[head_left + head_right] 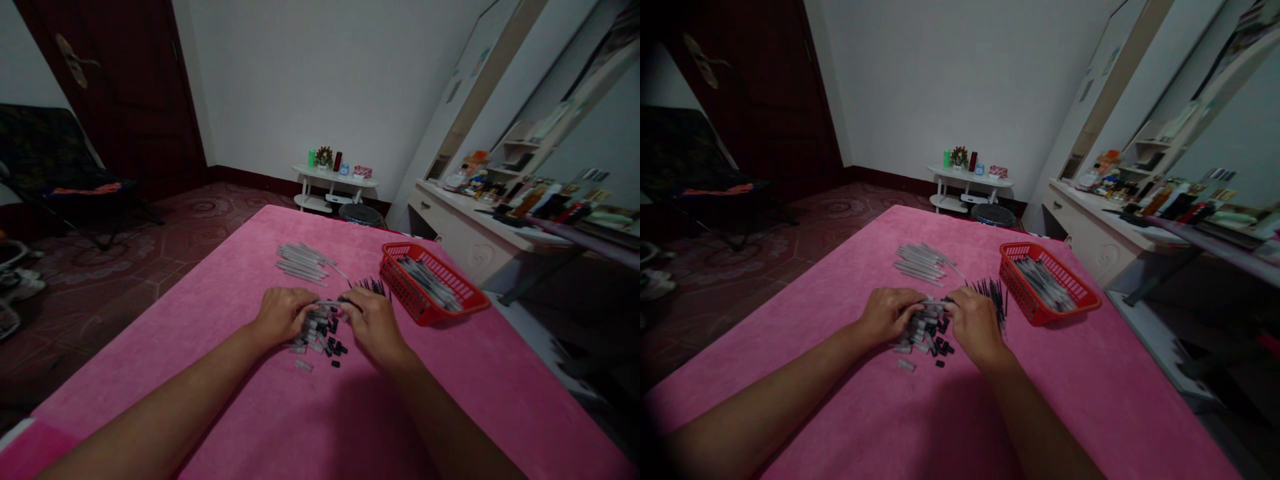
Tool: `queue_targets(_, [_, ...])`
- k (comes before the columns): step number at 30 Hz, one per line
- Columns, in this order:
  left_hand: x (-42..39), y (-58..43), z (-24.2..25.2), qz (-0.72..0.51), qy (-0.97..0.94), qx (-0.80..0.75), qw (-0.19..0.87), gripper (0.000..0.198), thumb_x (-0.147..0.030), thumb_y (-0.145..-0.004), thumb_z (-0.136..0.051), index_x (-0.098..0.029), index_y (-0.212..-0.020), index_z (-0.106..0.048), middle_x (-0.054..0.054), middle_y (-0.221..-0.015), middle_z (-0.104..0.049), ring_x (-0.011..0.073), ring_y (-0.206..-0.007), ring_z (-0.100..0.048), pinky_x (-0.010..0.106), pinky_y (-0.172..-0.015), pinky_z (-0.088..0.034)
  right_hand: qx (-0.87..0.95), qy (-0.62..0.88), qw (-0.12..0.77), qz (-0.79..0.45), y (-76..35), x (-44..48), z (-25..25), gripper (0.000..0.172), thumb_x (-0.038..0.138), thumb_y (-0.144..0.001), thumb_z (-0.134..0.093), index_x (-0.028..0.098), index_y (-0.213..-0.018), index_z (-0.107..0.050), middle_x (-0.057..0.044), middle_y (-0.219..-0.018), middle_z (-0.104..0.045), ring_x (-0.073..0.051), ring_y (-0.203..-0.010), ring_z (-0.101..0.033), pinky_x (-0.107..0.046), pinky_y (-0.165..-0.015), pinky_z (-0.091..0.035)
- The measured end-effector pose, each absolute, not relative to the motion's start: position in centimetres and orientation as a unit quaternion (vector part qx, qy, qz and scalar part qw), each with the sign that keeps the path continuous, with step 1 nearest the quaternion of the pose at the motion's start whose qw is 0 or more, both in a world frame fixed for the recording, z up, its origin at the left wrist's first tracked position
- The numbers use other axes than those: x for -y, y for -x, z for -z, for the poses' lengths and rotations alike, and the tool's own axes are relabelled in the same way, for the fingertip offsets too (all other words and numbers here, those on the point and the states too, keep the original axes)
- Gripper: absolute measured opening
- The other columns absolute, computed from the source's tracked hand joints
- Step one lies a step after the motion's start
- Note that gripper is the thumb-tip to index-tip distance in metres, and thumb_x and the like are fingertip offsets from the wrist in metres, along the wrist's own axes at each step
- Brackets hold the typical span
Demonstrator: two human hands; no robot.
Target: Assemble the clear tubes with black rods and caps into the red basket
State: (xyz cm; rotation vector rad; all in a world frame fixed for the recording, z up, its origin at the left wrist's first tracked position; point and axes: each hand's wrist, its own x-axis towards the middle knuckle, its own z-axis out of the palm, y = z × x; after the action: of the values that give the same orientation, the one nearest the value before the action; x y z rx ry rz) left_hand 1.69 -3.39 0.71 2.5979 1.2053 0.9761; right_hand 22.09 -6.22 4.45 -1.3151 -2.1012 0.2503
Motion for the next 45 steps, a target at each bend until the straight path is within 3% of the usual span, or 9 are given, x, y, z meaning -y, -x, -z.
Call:
queue_targets(8, [3.4, -1.4, -0.5, -0.335, -0.873, -0.352, -0.033, 0.026, -0.030, -0.088, -0.047, -0.021, -0.098, -0.069, 0.003, -0.069, -0.066, 0.0156, -0.060, -0.059, 0.025, -0.052, -0.035, 0.732, 0.546, 0.335, -0.231, -22.2, 5.8, -3.7, 0.019, 0.021, -0.078, -0.052, 0.016, -0.065, -0.064, 0.000, -0.061, -0.059, -0.014, -0.059, -0.053, -0.023, -0.054, -0.035])
queue_targets(13, [2.9, -1.6, -1.1, -0.393, -0.860, -0.321, 0.050, 0.031, -0.031, -0.091, -0.043, -0.020, -0.112, -0.063, 0.008, -0.095, -0.068, 0.0194, -0.087, -0.062, 0.030, -0.077, -0.046, 0.718, 0.535, 0.348, -0.276, -22.8, 5.7, -5.7, 0.018, 0.022, -0.075, -0.052, 0.015, -0.069, -0.068, -0.002, -0.064, -0.065, -0.014, -0.059, -0.056, -0.023, -0.056, -0.039])
queue_targets(16, [1.9, -1.1, -1.1, -0.445, -0.818, -0.352, 0.094, 0.045, -0.033, -0.093, -0.038, -0.019, -0.134, -0.045, 0.012, -0.127, -0.057, 0.0233, -0.116, -0.052, 0.037, -0.098, -0.039, 0.702, 0.567, 0.383, -0.198, -25.5, 5.3, -8.1, 0.019, 0.029, -0.074, -0.055, 0.015, -0.072, -0.070, -0.004, -0.068, -0.068, -0.017, -0.063, -0.059, -0.026, -0.060, -0.042])
queue_targets(19, [0.6, -0.2, -0.3, -0.421, -0.804, -0.413, 0.080, 0.048, -0.038, -0.092, -0.039, -0.019, -0.136, -0.043, 0.011, -0.132, -0.054, 0.0248, -0.121, -0.048, 0.041, -0.102, -0.035, 0.616, 0.643, 0.451, -0.059, -30.0, 4.7, -10.0, 0.028, 0.037, -0.072, -0.058, 0.015, -0.082, -0.072, -0.008, -0.079, -0.070, -0.021, -0.072, -0.062, -0.030, -0.067, -0.044])
queue_targets(24, [-0.5, 0.5, 0.9, -0.314, -0.836, -0.448, 0.026, 0.046, -0.038, -0.092, -0.038, -0.020, -0.132, -0.048, 0.010, -0.134, -0.052, 0.0267, -0.126, -0.042, 0.046, -0.106, -0.030, 0.474, 0.797, 0.343, 0.148, -36.7, 5.0, -10.1, 0.039, 0.045, -0.076, -0.054, 0.016, -0.094, -0.073, -0.016, -0.080, -0.068, -0.029, -0.073, -0.061, -0.034, -0.058, -0.036])
queue_targets(29, [-0.3, 0.3, 1.1, -0.241, -0.852, -0.465, 0.024, 0.045, -0.035, -0.093, -0.035, -0.023, -0.135, -0.046, 0.008, -0.140, -0.048, 0.0293, -0.135, -0.031, 0.056, -0.107, -0.022, 0.447, 0.836, 0.272, 0.164, -38.8, 5.1, -8.6, 0.050, 0.054, -0.080, -0.048, 0.015, -0.099, -0.073, -0.021, -0.082, -0.066, -0.031, -0.070, -0.059, -0.037, -0.054, -0.030])
queue_targets(37, [-1.5, 0.6, 1.9, -0.264, -0.865, -0.427, 0.004, 0.028, -0.023, -0.084, -0.052, -0.019, -0.108, -0.066, 0.011, -0.107, -0.065, 0.0240, -0.103, -0.055, 0.042, -0.094, -0.039, 0.619, 0.652, 0.419, 0.126, -34.0, 3.5, -8.4, 0.027, 0.036, -0.080, -0.054, 0.017, -0.087, -0.071, -0.007, -0.085, -0.069, -0.019, -0.075, -0.062, -0.029, -0.069, -0.045])
queue_targets(40, [-1.7, 0.6, 2.2, -0.277, -0.869, -0.410, 0.011, 0.021, -0.018, -0.081, -0.055, -0.019, -0.095, -0.071, 0.010, -0.095, -0.066, 0.0214, -0.089, -0.058, 0.035, -0.083, -0.044, 0.694, 0.634, 0.334, 0.066, -31.2, 3.6, -7.8, 0.021, 0.030, -0.080, -0.056, 0.018, -0.087, -0.072, -0.006, -0.089, -0.071, -0.019, -0.081, -0.063, -0.028, -0.075, -0.044])
queue_targets(45, [-1.5, 0.6, 2.2, -0.299, -0.862, -0.409, 0.010, 0.018, -0.017, -0.078, -0.058, -0.019, -0.089, -0.072, 0.007, -0.086, -0.063, 0.0191, -0.082, -0.056, 0.031, -0.074, -0.044, 0.716, 0.692, 0.096, -0.011, -28.1, 4.1, -6.1, 0.019, 0.036, -0.079, -0.060, 0.020, -0.081, -0.071, -0.007, -0.081, -0.071, -0.020, -0.077, -0.064, -0.027, -0.065, -0.041])
